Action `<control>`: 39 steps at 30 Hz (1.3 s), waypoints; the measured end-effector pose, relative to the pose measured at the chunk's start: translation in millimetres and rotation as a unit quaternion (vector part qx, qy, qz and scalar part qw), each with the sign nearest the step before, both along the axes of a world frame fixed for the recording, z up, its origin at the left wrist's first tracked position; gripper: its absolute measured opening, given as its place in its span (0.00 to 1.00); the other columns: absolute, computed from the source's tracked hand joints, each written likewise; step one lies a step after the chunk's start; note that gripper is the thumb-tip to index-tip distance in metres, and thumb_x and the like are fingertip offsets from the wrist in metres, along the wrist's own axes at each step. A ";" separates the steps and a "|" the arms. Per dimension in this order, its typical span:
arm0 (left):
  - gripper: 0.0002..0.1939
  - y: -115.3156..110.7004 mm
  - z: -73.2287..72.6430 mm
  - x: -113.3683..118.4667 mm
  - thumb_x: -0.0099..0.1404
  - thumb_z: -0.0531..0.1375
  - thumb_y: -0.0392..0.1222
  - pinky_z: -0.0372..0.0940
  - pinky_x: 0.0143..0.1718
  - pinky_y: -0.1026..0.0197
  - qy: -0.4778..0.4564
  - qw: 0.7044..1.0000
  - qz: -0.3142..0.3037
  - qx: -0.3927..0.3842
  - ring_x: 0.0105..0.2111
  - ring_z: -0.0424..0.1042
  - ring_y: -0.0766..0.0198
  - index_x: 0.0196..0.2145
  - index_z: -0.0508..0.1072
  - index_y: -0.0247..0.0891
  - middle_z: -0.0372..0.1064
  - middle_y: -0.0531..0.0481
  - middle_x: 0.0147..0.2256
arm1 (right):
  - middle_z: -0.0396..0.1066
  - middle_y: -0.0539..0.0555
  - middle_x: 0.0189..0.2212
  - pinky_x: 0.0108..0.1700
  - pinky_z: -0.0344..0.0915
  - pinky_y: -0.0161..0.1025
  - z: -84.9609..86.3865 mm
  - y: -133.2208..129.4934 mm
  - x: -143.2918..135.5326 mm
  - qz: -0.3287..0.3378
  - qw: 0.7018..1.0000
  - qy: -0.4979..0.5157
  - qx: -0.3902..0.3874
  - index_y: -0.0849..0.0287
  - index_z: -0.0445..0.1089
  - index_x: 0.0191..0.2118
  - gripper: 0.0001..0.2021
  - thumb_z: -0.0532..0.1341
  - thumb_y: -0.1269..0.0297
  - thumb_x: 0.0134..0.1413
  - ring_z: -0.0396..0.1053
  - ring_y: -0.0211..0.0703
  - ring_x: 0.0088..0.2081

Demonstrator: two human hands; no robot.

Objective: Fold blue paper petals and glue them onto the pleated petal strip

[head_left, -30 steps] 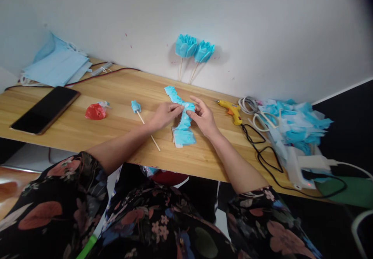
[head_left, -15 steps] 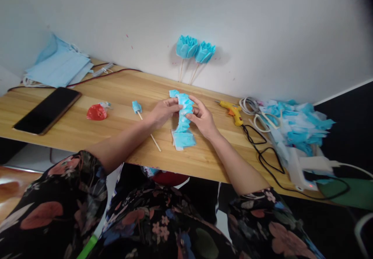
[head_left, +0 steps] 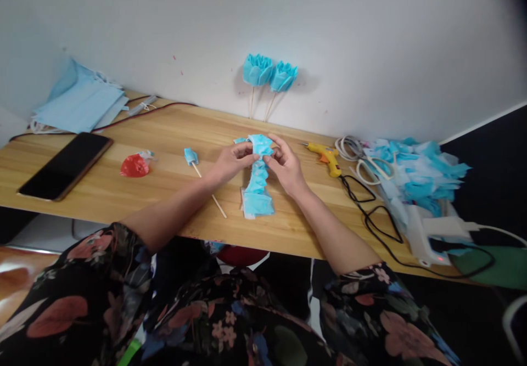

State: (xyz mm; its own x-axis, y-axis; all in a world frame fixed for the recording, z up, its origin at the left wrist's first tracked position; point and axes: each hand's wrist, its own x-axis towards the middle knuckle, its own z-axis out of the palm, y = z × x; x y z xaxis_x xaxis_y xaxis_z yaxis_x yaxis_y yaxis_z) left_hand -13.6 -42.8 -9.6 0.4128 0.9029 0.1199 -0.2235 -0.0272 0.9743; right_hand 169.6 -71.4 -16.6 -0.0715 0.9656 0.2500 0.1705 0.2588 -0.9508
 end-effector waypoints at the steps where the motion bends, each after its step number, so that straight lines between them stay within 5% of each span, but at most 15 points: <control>1: 0.19 -0.1 0.0 -0.6 0.53 0.73 0.50 0.67 0.37 0.63 -0.005 1.000 -0.001 -0.017 0.32 0.72 0.66 0.38 0.80 0.35 0.76 0.50 0.34 | 0.64 0.48 0.29 0.37 0.69 0.44 0.1 -0.4 -0.5 0.000 1.000 -0.002 0.000 0.46 0.63 0.64 0.31 0.67 0.50 0.56 0.64 0.43 0.31; 8: 0.13 3.0 0.3 -3.6 0.55 0.70 0.42 0.66 0.34 0.64 -0.051 0.997 0.019 -0.058 0.29 0.70 0.67 0.37 0.77 0.35 0.75 0.50 0.32 | 0.67 0.47 0.29 0.37 0.69 0.43 -4.8 -2.6 -2.0 0.024 1.000 0.010 -0.011 0.47 0.63 0.65 0.32 0.67 0.48 0.57 0.66 0.42 0.31; 15: 0.08 2.4 -1.5 -2.4 0.58 0.67 0.38 0.65 0.31 0.66 -0.036 0.999 0.034 -0.020 0.27 0.68 0.68 0.36 0.77 0.36 0.72 0.53 0.28 | 0.74 0.56 0.44 0.47 0.72 0.48 1.7 -0.4 0.9 -0.011 1.000 -0.021 -0.012 0.49 0.66 0.63 0.30 0.56 0.38 0.64 0.71 0.49 0.45; 20: 0.08 1.3 -1.7 -0.1 0.57 0.67 0.38 0.65 0.30 0.66 -0.023 0.999 0.027 0.000 0.27 0.68 0.68 0.36 0.77 0.36 0.72 0.52 0.29 | 0.70 0.51 0.35 0.43 0.71 0.45 -0.2 6.2 -2.8 -0.005 1.000 -0.006 0.020 0.49 0.66 0.62 0.31 0.66 0.44 0.57 0.69 0.45 0.37; 29: 0.09 5.0 -4.9 1.4 0.57 0.68 0.39 0.65 0.29 0.65 -0.053 0.998 0.030 -0.005 0.25 0.67 0.69 0.37 0.78 0.36 0.70 0.54 0.26 | 0.71 0.51 0.34 0.40 0.70 0.44 -0.5 5.9 -2.8 -0.011 0.999 -0.037 0.014 0.52 0.66 0.61 0.29 0.65 0.47 0.58 0.69 0.44 0.35; 35: 0.11 5.7 -4.4 -0.9 0.57 0.67 0.36 0.64 0.29 0.65 -0.049 0.998 0.041 -0.011 0.25 0.68 0.69 0.39 0.78 0.36 0.72 0.54 0.27 | 0.75 0.55 0.42 0.48 0.73 0.49 1.7 -0.1 2.7 -0.022 0.999 -0.025 0.006 0.49 0.67 0.64 0.30 0.48 0.38 0.68 0.74 0.48 0.44; 39: 0.11 4.6 -4.1 -0.8 0.58 0.67 0.37 0.64 0.29 0.65 -0.043 0.999 0.032 0.001 0.25 0.68 0.69 0.40 0.78 0.36 0.72 0.54 0.27 | 0.75 0.55 0.45 0.51 0.73 0.49 3.6 1.7 2.0 -0.020 1.000 -0.004 -0.013 0.50 0.69 0.62 0.30 0.50 0.36 0.67 0.74 0.48 0.48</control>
